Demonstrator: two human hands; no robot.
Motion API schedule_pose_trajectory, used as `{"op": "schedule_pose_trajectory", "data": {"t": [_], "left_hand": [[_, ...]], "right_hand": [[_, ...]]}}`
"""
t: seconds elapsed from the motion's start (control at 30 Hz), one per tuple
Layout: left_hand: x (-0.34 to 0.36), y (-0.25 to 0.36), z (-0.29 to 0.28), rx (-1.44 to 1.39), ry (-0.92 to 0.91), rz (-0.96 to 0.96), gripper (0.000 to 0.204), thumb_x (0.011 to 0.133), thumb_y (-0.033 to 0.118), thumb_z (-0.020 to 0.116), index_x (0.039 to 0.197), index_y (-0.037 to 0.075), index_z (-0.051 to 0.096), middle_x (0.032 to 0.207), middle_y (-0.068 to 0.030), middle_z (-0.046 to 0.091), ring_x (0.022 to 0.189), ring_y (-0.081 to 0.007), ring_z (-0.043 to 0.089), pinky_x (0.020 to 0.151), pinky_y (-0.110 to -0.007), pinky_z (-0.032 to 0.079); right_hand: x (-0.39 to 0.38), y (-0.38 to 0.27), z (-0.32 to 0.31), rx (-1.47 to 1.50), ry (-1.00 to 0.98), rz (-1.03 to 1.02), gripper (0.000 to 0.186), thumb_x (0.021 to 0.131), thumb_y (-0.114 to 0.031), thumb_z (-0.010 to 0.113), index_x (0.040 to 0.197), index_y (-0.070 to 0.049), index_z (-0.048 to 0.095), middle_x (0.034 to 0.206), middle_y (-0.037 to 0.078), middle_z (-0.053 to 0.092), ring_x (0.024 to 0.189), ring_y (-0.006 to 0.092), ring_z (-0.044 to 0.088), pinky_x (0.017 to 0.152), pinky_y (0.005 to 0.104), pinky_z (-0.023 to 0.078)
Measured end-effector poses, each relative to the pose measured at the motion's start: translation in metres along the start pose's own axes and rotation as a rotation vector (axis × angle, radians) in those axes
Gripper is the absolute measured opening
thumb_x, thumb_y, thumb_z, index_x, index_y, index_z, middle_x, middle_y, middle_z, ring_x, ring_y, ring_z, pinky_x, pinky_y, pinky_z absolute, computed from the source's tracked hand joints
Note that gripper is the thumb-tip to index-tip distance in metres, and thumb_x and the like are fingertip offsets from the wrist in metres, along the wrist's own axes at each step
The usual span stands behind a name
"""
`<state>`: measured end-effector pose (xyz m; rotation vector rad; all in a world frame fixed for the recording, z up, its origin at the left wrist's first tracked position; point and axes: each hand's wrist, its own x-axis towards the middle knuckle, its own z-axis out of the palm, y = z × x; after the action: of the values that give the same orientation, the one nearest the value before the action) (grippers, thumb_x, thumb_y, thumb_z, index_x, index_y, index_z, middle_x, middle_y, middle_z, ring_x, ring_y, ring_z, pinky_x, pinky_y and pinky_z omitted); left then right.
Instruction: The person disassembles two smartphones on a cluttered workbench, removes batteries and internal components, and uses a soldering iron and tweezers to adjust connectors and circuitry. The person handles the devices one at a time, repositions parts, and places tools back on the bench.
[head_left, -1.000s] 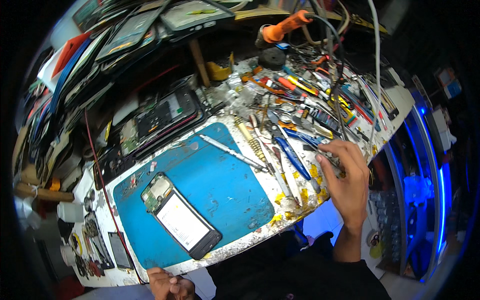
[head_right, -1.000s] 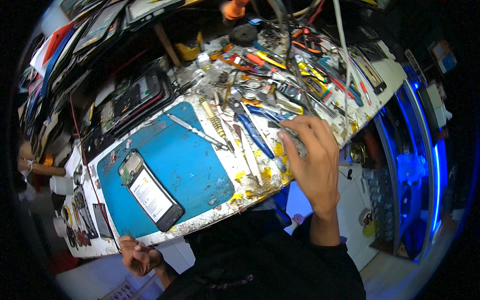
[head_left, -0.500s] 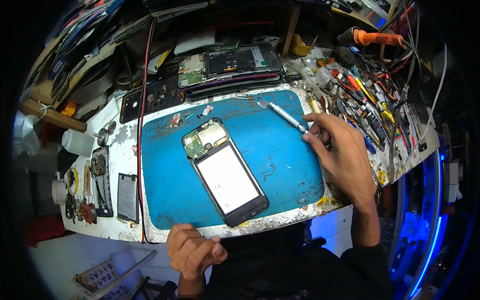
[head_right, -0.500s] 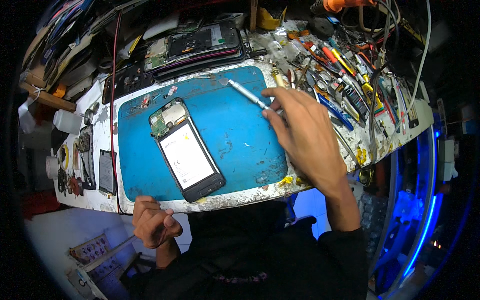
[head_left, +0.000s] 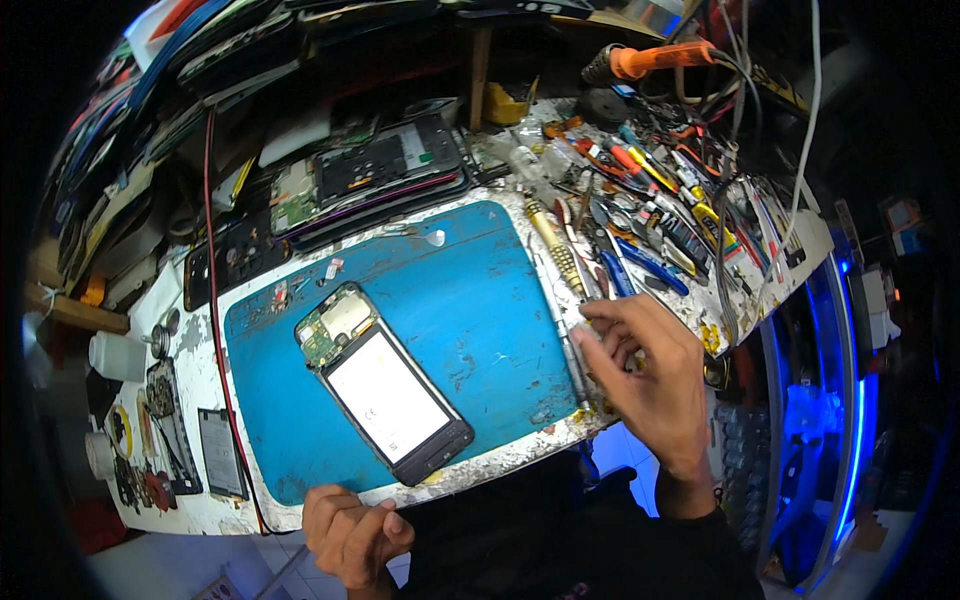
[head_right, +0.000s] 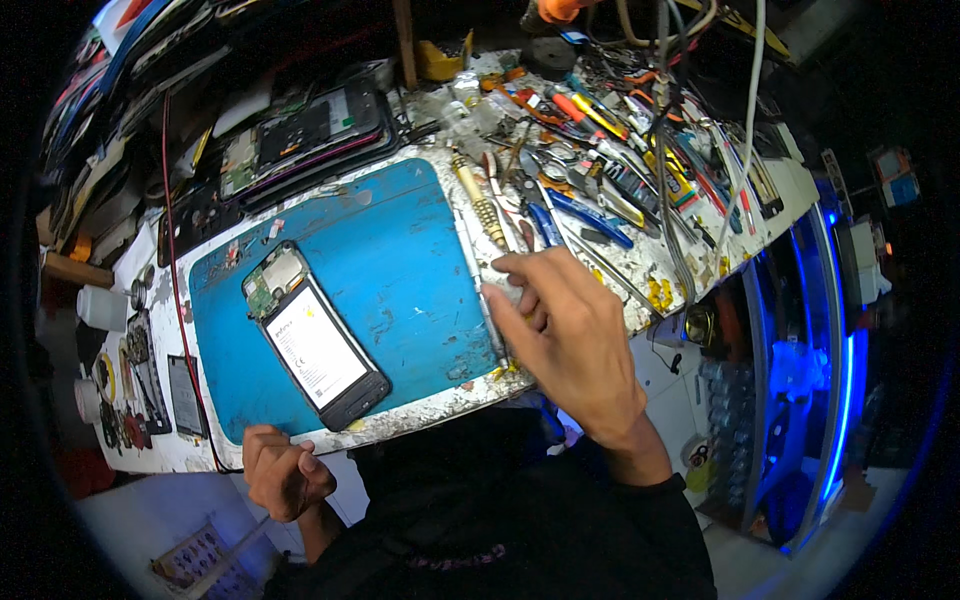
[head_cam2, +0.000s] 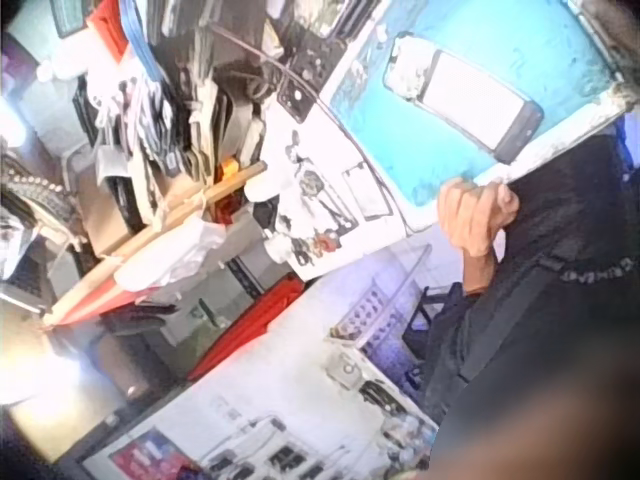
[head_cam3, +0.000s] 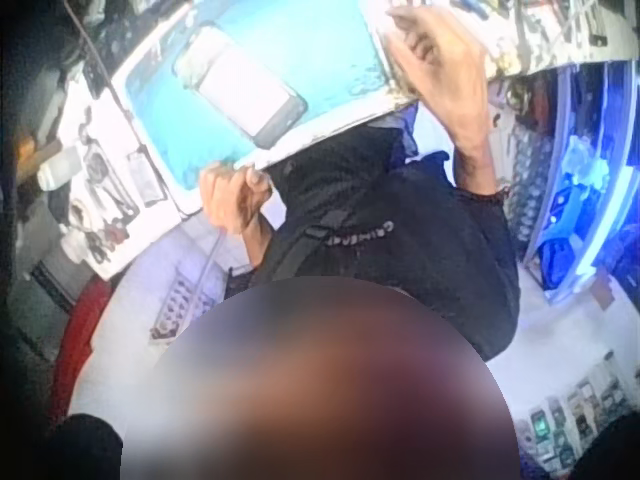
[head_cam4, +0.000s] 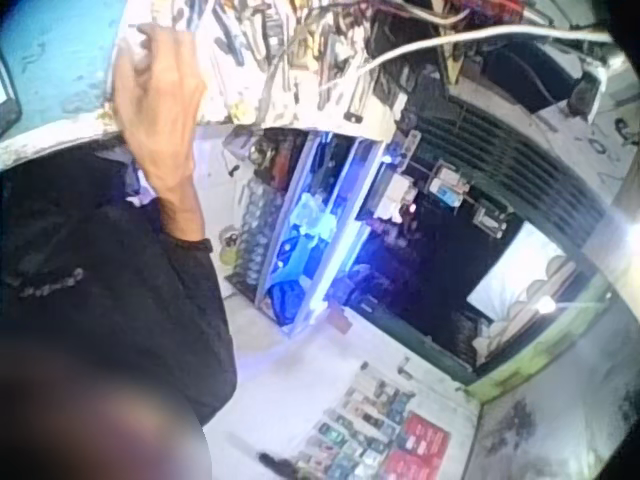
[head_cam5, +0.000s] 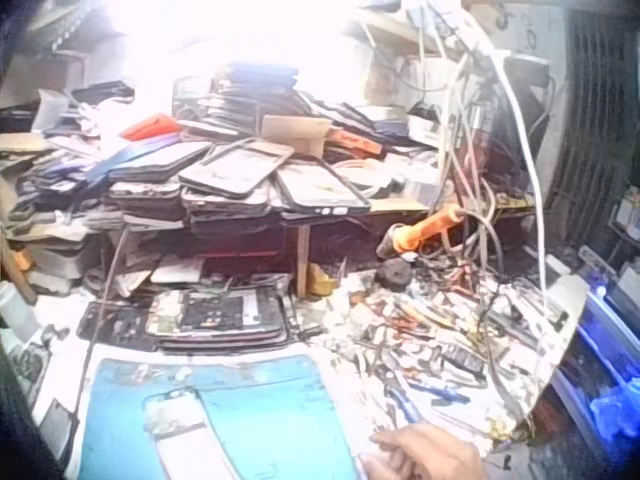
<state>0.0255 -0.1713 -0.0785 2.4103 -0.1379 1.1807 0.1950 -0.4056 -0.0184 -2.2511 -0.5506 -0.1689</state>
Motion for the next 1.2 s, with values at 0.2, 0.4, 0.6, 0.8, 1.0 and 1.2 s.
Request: {"op": "schedule_pose_trajectory", "data": {"t": [0.2,0.4,0.6,0.8,1.0,1.2], "left_hand": [[-0.003,-0.003,0.003,-0.024,0.048,0.049,0.02,0.09,0.005,0.062,0.073,-0.005,0.059,0.06,-0.0111,0.052,0.053,-0.0248,0.047,0.052,-0.038,0.038],[0.003,-0.005,0.001,-0.019,-0.112,-0.029,0.052,0.08,0.021,0.083,0.119,-0.001,0.055,0.083,-0.0113,0.057,0.075,-0.0254,0.052,0.065,-0.039,0.041],[0.019,0.004,0.002,0.089,-0.333,-0.24,0.108,0.06,0.028,0.096,0.148,0.003,0.039,0.118,-0.0159,0.056,0.112,-0.0302,0.054,0.099,-0.045,0.045],[0.024,0.004,0.004,0.0,-0.296,-0.245,0.099,0.06,0.019,0.096,0.142,-0.001,0.044,0.115,-0.0195,0.06,0.106,-0.0327,0.057,0.094,-0.044,0.045],[0.018,0.0,0.003,-0.034,-0.264,-0.216,0.09,0.062,0.019,0.095,0.138,0.003,0.049,0.119,-0.0167,0.062,0.109,-0.033,0.058,0.09,-0.043,0.048],[0.021,-0.003,0.0,-0.032,-0.29,-0.161,0.086,0.06,0.021,0.096,0.133,0.003,0.055,0.122,-0.0172,0.06,0.112,-0.0318,0.058,0.093,-0.042,0.048]], "right_hand": [[-0.008,0.023,-0.018,-0.091,0.228,0.131,0.012,0.087,0.001,0.072,0.098,0.003,0.071,0.081,0.009,0.066,0.066,0.0116,0.06,0.06,0.0253,0.046],[-0.021,0.043,-0.035,-0.134,0.372,0.276,0.01,0.088,-0.001,0.071,0.098,0.002,0.07,0.079,0.008,0.062,0.062,0.0112,0.056,0.057,0.0263,0.044],[-0.015,0.044,-0.023,-0.1,0.31,0.106,0.015,0.085,-0.004,0.075,0.099,0.0,0.072,0.079,0.007,0.066,0.064,0.0109,0.056,0.058,0.026,0.044],[0.022,0.052,-0.024,-0.127,0.03,0.112,0.024,0.088,-0.006,0.07,0.111,0.0,0.07,0.086,0.009,0.07,0.07,0.0124,0.058,0.066,0.0261,0.048],[0.046,0.051,-0.038,-0.095,-0.211,0.169,0.031,0.085,-0.001,0.064,0.116,0.003,0.068,0.083,0.004,0.068,0.071,0.0086,0.054,0.062,0.0248,0.045],[0.042,0.054,-0.039,-0.074,-0.21,0.207,0.036,0.08,-0.003,0.063,0.116,0.004,0.068,0.086,0.003,0.065,0.072,0.0062,0.049,0.064,0.0232,0.043]]}}
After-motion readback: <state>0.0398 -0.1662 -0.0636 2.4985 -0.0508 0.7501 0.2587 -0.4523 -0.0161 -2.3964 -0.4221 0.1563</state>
